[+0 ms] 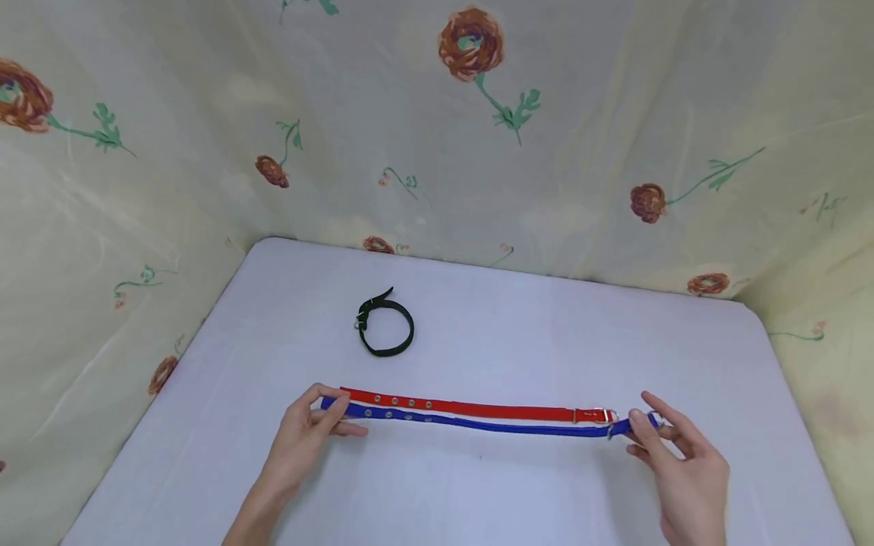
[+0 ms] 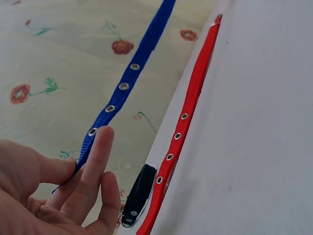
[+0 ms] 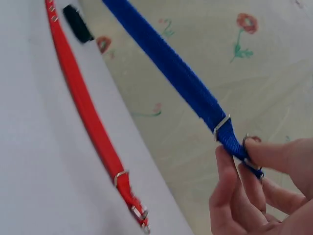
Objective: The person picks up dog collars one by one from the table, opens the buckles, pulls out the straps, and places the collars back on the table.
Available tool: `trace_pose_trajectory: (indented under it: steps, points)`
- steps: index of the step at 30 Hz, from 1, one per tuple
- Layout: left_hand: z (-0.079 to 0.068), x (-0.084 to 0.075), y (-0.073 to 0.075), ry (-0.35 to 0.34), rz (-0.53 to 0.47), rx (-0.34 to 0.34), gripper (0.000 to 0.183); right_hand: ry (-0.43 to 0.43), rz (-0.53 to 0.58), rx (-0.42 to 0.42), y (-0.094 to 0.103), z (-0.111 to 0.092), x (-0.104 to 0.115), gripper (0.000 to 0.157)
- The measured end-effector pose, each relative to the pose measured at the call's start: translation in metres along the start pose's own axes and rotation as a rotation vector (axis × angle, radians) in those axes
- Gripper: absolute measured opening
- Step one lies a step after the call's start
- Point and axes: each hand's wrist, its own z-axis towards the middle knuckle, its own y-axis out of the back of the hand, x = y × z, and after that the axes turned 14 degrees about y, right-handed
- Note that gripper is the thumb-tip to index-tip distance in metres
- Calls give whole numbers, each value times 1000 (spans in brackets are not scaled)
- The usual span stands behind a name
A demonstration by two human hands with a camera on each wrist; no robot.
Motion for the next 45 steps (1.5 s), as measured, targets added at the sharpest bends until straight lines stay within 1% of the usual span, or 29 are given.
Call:
trace_pose_trajectory:
  steps: [2,4,6,8,10,12,15,18,21,23,28,30,34,37,40,45]
  points:
    - [1,0,0,-9,51,-31,22,0,-113,-20,-1,4,-4,54]
    - [2,0,-1,-13,105,-57,21,-17,-254,-26,-1,7,-9,59]
    - [4,1,-1,-27,153,-74,21,-16,-416,1,-1,11,-15,66]
    - [8,2,-1,-34,201,-93,21,-2,-542,39,0,15,-21,68]
    - [11,4,-2,-43,247,-112,20,23,-623,82,-1,18,-27,65]
    - [14,5,-3,-46,301,-137,20,54,-663,113,-1,21,-33,60]
    - [17,7,-5,-61,390,-182,20,80,-689,139,-4,24,-43,58]
    - [20,9,-5,-92,462,-229,21,97,-705,140,-9,25,-51,59]
    - [24,11,-6,-124,502,-258,23,109,-718,127,-14,25,-54,58]
    - [27,12,-6,-132,517,-266,24,109,-722,120,-17,25,-55,57]
    - [32,15,-4,-116,521,-251,26,119,-748,126,-21,25,-56,54]
    - [33,16,-3,-109,508,-224,26,136,-762,125,-21,24,-56,53]
    - [36,17,2,-90,459,-146,21,152,-773,124,-22,25,-55,54]
    - [37,17,5,-86,430,-118,19,154,-774,122,-23,25,-55,55]
    - [38,17,6,-92,425,-127,20,170,-781,124,-23,25,-55,55]
    - [37,17,6,-101,464,-175,22,224,-784,144,-24,22,-55,53]
